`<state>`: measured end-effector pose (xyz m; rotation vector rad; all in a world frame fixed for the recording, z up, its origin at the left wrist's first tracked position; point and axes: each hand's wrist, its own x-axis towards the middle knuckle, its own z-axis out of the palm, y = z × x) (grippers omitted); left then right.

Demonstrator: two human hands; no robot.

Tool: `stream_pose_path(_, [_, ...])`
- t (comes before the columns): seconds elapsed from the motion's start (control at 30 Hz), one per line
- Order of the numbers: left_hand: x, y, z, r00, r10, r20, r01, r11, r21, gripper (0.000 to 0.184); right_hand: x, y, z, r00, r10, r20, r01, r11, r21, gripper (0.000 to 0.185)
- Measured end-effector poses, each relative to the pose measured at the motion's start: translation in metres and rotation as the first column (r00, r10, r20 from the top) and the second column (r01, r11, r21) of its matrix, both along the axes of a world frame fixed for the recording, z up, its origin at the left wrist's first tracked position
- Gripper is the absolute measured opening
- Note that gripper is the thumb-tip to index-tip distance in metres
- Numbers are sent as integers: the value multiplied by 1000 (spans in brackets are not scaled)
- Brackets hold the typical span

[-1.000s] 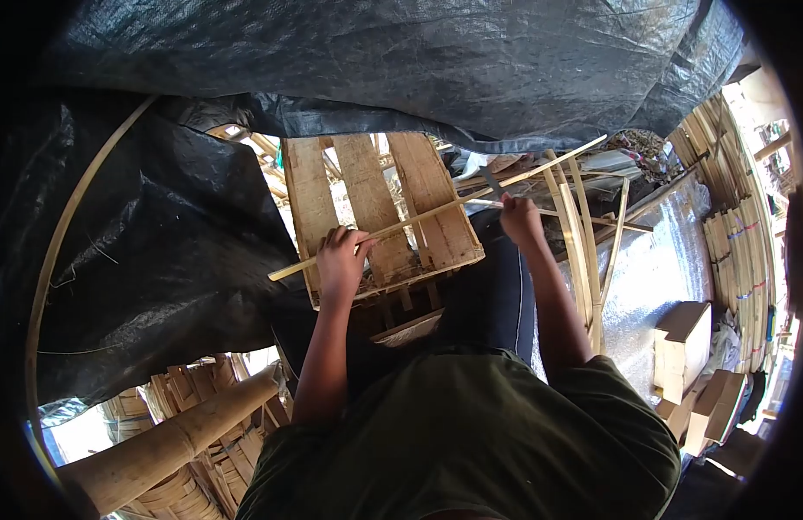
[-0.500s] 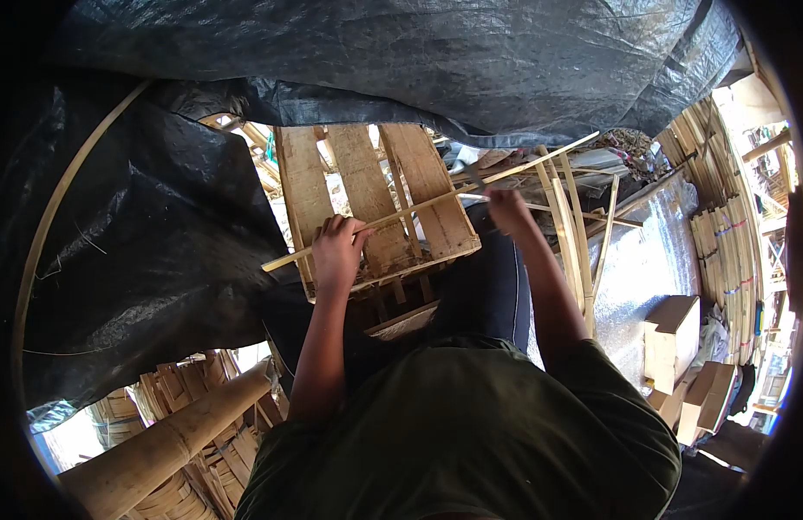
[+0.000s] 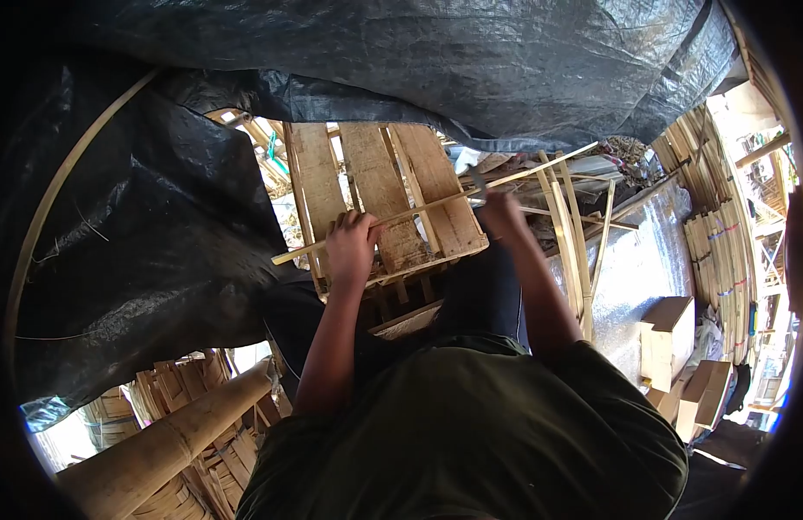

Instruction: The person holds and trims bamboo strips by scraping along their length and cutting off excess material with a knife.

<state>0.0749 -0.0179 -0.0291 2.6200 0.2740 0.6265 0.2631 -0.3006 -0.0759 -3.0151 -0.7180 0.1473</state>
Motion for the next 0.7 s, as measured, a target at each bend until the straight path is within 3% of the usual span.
stream_pose_path(0.03, [-1,1,2,1000,10,-5,-10,1000,-1,20,-35,34,23,910,-389,-142,413,820,397,36])
stream_pose_path(0.07, [-3,1,4,1000,18,-12,-18,1000,-2,20,-41,33,25,932,-350,-98,357,833,423,31])
stream_pose_path(0.1, [-5,2,5,1000,16,-15,-16,1000,-3,20,-20,3,1,998,-38,-56,54,949,311,31])
stream_pose_path(0.13, [-5,2,6,1000,14,0,-14,1000,-10,20,7,-27,-22,958,283,-53,-269,945,184,31])
stream_pose_path(0.17, [-6,4,6,1000,11,16,-10,1000,-17,19,12,-28,17,882,469,-44,-438,781,-446,35])
stream_pose_path(0.2, [-6,5,3,1000,9,18,-9,1000,-18,19,19,-33,19,883,468,-42,-436,781,-447,35])
stream_pose_path(0.23, [-3,6,-1,999,1,42,-1,1000,-5,19,27,-43,20,996,6,-86,-15,994,-105,37])
stream_pose_path(0.27, [-1,6,-4,998,-8,64,8,1000,7,19,31,-50,21,867,-410,-283,470,862,191,38])
stream_pose_path(0.3, [0,5,-5,998,-10,69,10,1000,5,19,20,-41,31,867,-413,-279,471,861,191,38])
stream_pose_path(0.37, [0,6,-5,998,-12,58,11,1000,17,20,-25,11,60,915,-182,-360,246,959,141,35])
stream_pose_path(0.4, [0,7,-4,998,-15,56,14,1000,17,20,-31,28,18,986,71,-153,-79,996,-44,35])
stream_pose_path(0.43, [-2,7,-1,999,-6,42,6,1000,-14,20,-39,35,45,943,-115,-312,159,980,120,34])
stream_pose_path(0.47, [-3,7,-1,1000,2,27,-1,999,-44,20,-47,37,74,835,-256,-488,408,883,234,35])
stream_pose_path(0.5, [-4,6,-1,1000,-1,26,2,999,-44,20,-12,1,10,930,-24,-367,183,896,404,45])
stream_pose_path(0.57, [-2,6,-3,998,-8,63,10,1000,-22,21,10,-8,66,784,-287,-550,391,917,79,22])
stream_pose_path(0.6, [-3,6,0,998,-7,62,8,1000,-20,21,17,-17,59,784,-285,-552,390,917,80,22])
stream_pose_path(0.7, [-2,5,3,999,6,32,-5,999,-50,23,34,-36,17,886,-348,-306,414,892,183,29])
